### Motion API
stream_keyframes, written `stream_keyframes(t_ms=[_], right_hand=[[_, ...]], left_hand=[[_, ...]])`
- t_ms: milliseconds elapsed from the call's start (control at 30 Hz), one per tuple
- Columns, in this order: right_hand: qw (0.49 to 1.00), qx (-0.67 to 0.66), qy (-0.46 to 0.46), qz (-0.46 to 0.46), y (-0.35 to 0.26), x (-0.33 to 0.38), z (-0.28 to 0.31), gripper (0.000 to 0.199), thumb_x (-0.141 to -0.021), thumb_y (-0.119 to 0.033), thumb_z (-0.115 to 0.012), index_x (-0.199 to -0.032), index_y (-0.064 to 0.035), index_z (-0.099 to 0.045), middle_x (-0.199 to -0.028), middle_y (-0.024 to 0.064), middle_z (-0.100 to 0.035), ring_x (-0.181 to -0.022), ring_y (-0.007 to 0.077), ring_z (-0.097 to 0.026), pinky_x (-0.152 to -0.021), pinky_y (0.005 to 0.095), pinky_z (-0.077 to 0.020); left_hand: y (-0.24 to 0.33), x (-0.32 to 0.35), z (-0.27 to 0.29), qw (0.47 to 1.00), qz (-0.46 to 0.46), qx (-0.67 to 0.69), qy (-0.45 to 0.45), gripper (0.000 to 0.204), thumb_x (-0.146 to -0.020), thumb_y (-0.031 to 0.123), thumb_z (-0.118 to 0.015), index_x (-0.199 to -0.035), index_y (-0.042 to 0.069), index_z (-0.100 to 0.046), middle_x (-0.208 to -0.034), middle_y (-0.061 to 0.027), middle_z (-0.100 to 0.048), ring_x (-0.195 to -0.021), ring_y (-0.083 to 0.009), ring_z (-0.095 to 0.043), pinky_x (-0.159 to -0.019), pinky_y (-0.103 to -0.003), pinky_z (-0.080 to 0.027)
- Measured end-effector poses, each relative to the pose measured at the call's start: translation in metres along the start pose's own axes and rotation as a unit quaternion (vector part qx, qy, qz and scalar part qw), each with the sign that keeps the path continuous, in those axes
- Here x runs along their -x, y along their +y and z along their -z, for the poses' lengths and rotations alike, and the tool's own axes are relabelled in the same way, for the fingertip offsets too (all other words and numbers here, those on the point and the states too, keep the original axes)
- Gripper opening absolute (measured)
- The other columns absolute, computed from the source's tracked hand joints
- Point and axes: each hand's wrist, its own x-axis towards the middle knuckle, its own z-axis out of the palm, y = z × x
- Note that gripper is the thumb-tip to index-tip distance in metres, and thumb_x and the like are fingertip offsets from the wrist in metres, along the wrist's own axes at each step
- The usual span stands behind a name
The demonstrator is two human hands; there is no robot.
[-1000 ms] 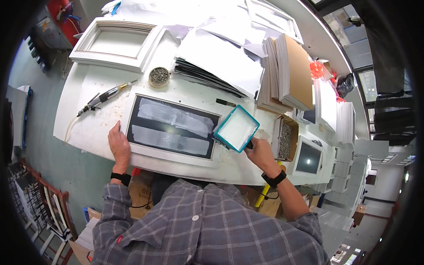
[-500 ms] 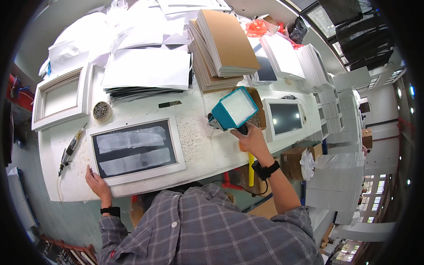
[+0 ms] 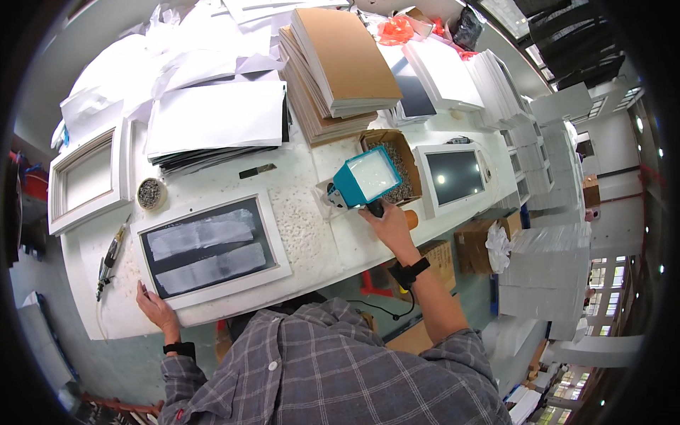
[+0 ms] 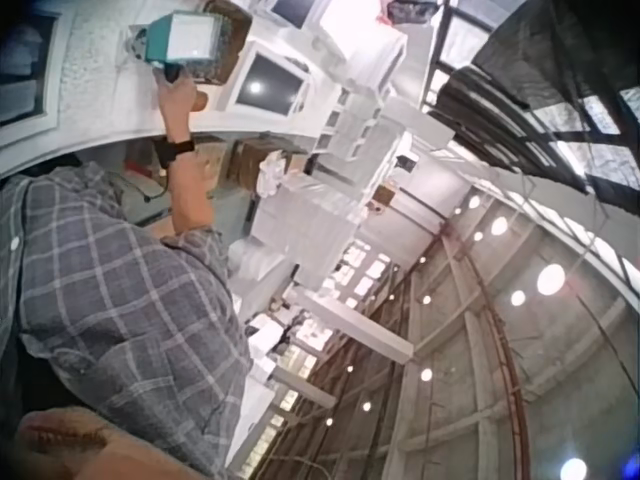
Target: The person assembles a white picture frame by placing a black backing board into the frame, applying adhesive to the corners of a white backing sheet, and using a pneumatic screwdriver to fasten screws into the frame. The person then stacks the completed frame onto a pile of other frames.
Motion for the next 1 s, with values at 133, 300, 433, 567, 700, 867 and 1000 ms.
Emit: stream_keyframes(t_ms=[133, 300, 433, 567, 700, 867, 1000], right_hand=[[1.0, -0.009, 0.018, 0.009, 0.004, 0.0, -0.008, 0.046, -0.088, -0.043, -0.077, -0.097, 0.0019, -0.071, -0.074, 0.0216, -0.068, -0.07, 0.0396, -0.069, -0.066, 0.0448, -0.0515], [1.0, -0.011, 0.015, 0.015, 0.008, -0.002, -0.014, 0.047, -0.089, -0.044, -0.077, -0.097, 0.0017, -0.071, -0.071, 0.0212, -0.067, -0.069, 0.0389, -0.069, -0.064, 0.0454, -0.051], [0.999, -0.016, 0.025, 0.014, 0.013, -0.002, -0.025, 0.047, -0.089, -0.044, -0.077, -0.096, 0.0021, -0.071, -0.07, 0.0211, -0.067, -0.068, 0.0388, -0.068, -0.064, 0.0458, -0.0511], [0.999, -0.016, 0.041, 0.01, 0.023, 0.002, -0.045, 0.048, -0.09, -0.043, -0.076, -0.097, 0.0036, -0.071, -0.073, 0.0224, -0.068, -0.07, 0.0394, -0.069, -0.065, 0.0461, -0.0519], [0.997, -0.04, 0.071, 0.013, 0.023, 0.007, -0.061, 0.049, -0.091, -0.044, -0.076, -0.098, 0.0037, -0.07, -0.075, 0.0228, -0.069, -0.073, 0.0412, -0.07, -0.067, 0.0467, -0.0532], [0.996, 0.088, -0.009, 0.03, 0.013, 0.014, -0.023, 0.064, -0.086, -0.05, -0.078, -0.118, 0.0046, -0.069, -0.099, 0.0228, -0.073, -0.095, 0.0387, -0.072, -0.084, 0.0435, -0.0558], [0.998, -0.004, -0.07, 0.003, 0.014, -0.001, 0.069, 0.059, -0.089, -0.044, -0.077, -0.127, 0.0013, -0.068, -0.1, 0.0172, -0.075, -0.093, 0.0274, -0.073, -0.084, 0.0383, -0.0566]], left_hand=[[-0.003, 0.001, -0.001, 1.0, -0.011, -0.013, 0.005, 0.041, -0.106, 0.006, -0.045, -0.146, -0.003, -0.05, -0.137, -0.0221, -0.057, -0.127, -0.0341, -0.057, -0.109, -0.043, -0.047], [0.003, 0.0, 0.001, 1.0, -0.017, -0.016, 0.001, 0.041, -0.106, 0.007, -0.044, -0.146, -0.003, -0.05, -0.137, -0.0218, -0.057, -0.127, -0.0346, -0.057, -0.109, -0.043, -0.046], [0.004, 0.0, 0.003, 1.0, -0.013, -0.013, -0.005, 0.041, -0.107, 0.01, -0.044, -0.145, -0.003, -0.051, -0.139, -0.0221, -0.057, -0.129, -0.0353, -0.056, -0.111, -0.043, -0.043], [0.005, -0.001, 0.001, 1.0, -0.008, 0.002, -0.002, 0.041, -0.107, 0.008, -0.044, -0.145, -0.004, -0.05, -0.138, -0.0221, -0.056, -0.128, -0.0352, -0.056, -0.11, -0.043, -0.044], [-0.001, -0.001, 0.001, 1.0, -0.018, -0.024, -0.009, 0.042, -0.106, 0.007, -0.044, -0.146, -0.003, -0.049, -0.139, -0.0218, -0.055, -0.128, -0.035, -0.056, -0.11, -0.043, -0.046], [-0.005, 0.0, 0.012, 1.0, 0.013, -0.008, -0.026, 0.046, -0.106, 0.009, -0.045, -0.151, -0.003, -0.044, -0.147, -0.0212, -0.052, -0.133, -0.0348, -0.053, -0.113, -0.043, -0.042], [0.116, -0.026, 0.055, 0.996, 0.021, 0.071, -0.053, 0.052, -0.107, 0.01, -0.043, -0.157, -0.003, -0.036, -0.155, -0.0207, -0.047, -0.137, -0.0325, -0.05, -0.115, -0.043, -0.038]])
